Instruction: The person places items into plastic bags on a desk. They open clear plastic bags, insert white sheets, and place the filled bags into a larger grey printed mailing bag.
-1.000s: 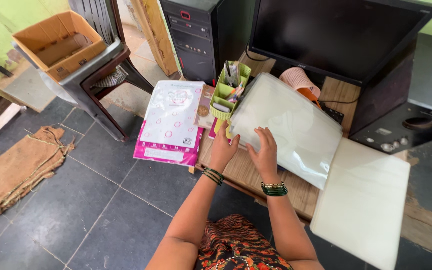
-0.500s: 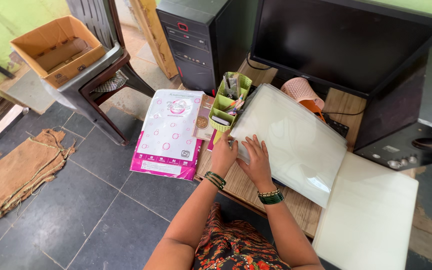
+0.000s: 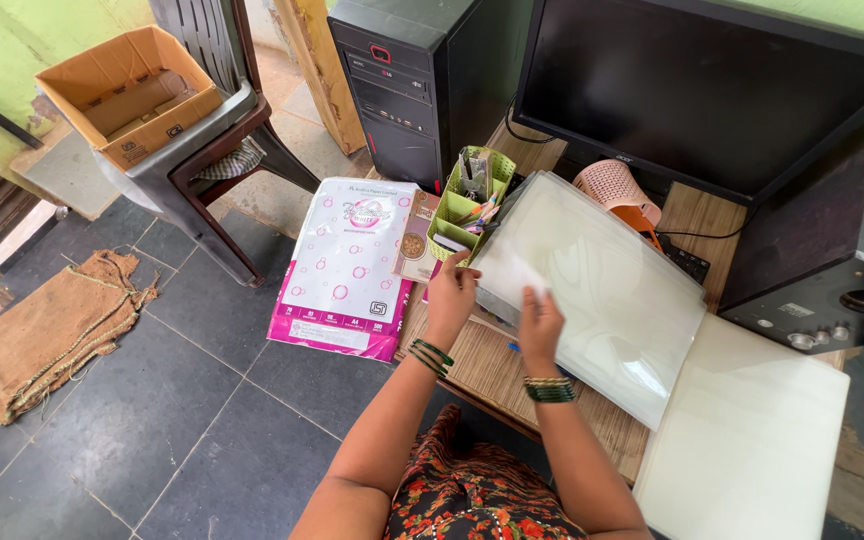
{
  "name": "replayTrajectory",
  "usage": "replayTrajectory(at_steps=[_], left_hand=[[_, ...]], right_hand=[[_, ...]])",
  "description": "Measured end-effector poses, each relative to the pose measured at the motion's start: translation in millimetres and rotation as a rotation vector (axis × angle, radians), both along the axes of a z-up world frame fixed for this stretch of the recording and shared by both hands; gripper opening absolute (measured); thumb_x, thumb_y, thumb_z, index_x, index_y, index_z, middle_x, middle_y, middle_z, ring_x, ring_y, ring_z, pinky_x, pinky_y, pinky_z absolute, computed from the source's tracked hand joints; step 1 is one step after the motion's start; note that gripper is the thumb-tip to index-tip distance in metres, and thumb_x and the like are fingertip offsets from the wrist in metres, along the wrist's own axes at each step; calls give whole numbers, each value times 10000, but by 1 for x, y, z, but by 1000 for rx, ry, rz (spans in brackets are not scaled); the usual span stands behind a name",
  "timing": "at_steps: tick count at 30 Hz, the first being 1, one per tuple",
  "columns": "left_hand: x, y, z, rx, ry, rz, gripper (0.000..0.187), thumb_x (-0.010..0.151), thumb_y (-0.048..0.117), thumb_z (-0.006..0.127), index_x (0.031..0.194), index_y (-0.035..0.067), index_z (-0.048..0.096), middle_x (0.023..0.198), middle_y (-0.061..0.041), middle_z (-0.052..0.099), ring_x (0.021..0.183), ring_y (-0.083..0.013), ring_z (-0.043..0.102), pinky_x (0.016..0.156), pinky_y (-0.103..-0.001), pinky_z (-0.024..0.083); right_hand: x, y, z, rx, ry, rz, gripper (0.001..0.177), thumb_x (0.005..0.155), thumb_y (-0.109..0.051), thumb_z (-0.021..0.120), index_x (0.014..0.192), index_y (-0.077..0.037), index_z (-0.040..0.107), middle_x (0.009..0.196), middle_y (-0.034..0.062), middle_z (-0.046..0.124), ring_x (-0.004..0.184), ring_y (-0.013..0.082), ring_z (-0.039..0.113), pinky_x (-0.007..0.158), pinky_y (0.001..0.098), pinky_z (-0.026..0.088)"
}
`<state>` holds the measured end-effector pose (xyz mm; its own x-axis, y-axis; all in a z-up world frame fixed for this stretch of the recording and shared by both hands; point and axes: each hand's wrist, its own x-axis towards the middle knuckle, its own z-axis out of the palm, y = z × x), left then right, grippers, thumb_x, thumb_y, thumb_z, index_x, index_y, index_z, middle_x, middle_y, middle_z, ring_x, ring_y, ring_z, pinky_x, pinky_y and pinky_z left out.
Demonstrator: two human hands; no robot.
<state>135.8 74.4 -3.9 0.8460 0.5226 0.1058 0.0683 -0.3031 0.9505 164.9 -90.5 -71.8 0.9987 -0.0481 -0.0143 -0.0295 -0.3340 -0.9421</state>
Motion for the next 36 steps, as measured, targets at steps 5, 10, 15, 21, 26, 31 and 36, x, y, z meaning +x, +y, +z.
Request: replayTrajectory(at_steps=[5, 10, 15, 21, 26, 31, 36], left_hand=[[8, 16, -45, 136, 13, 26, 298, 909, 70, 608, 1185, 10, 703, 1036, -159, 770, 869, -279, 768, 802, -388, 587], [15, 20, -65, 73, 16, -55, 303, 925, 109, 606, 1194, -1, 693, 1108, -171, 758, 938, -283, 762, 842, -383, 577], [19, 14, -54, 75, 97, -39, 284, 938, 173, 633, 1147, 20, 748, 1034, -202, 762, 901, -288, 769, 826, -383, 589], [17, 2, -23, 127, 116, 66, 294, 857, 243, 773, 999, -14, 763, 947, -173, 747, 758, -272, 742, 719, -382, 585], [25, -1, -31, 41, 37, 8, 333, 853, 177, 736, 1146, 20, 746, 888, -143, 773, 753, -226, 744, 725, -343, 583], [36, 6, -37, -85, 100, -29, 345, 804, 173, 803, 1107, 13, 768, 881, -110, 794, 756, -138, 762, 705, -277, 593], [33, -3, -11, -126, 159, -18, 364, 745, 221, 883, 1020, 2, 791, 806, -75, 793, 667, -97, 707, 634, -239, 547]], right_hand=[[29, -16, -10, 534, -172, -85, 254, 1051, -240, 604, 1121, -8, 680, 994, -19, 683, 861, 38, 561, 774, 231, 480], [34, -24, -14, 680, -173, -24, 245, 1088, -234, 632, 1102, 7, 673, 1032, -2, 675, 913, 52, 554, 833, 239, 486], [28, -18, 1, 668, -149, -13, 253, 1021, -242, 614, 1139, -27, 673, 1093, -8, 713, 969, 43, 610, 884, 225, 509], [30, -22, -9, 593, -131, 1, 297, 1119, -246, 643, 1128, 47, 685, 1034, 43, 687, 910, 86, 554, 816, 261, 482], [26, -18, -1, 600, -146, 12, 308, 1039, -284, 619, 1143, -2, 688, 1019, -5, 710, 883, 39, 591, 783, 218, 503], [26, -19, -2, 579, -145, 10, 320, 1048, -303, 626, 1098, 3, 704, 944, -22, 692, 814, 29, 548, 721, 218, 474], [25, -13, 8, 542, -198, -43, 322, 1079, -289, 614, 1091, 13, 724, 849, -62, 597, 760, 24, 443, 661, 216, 386]])
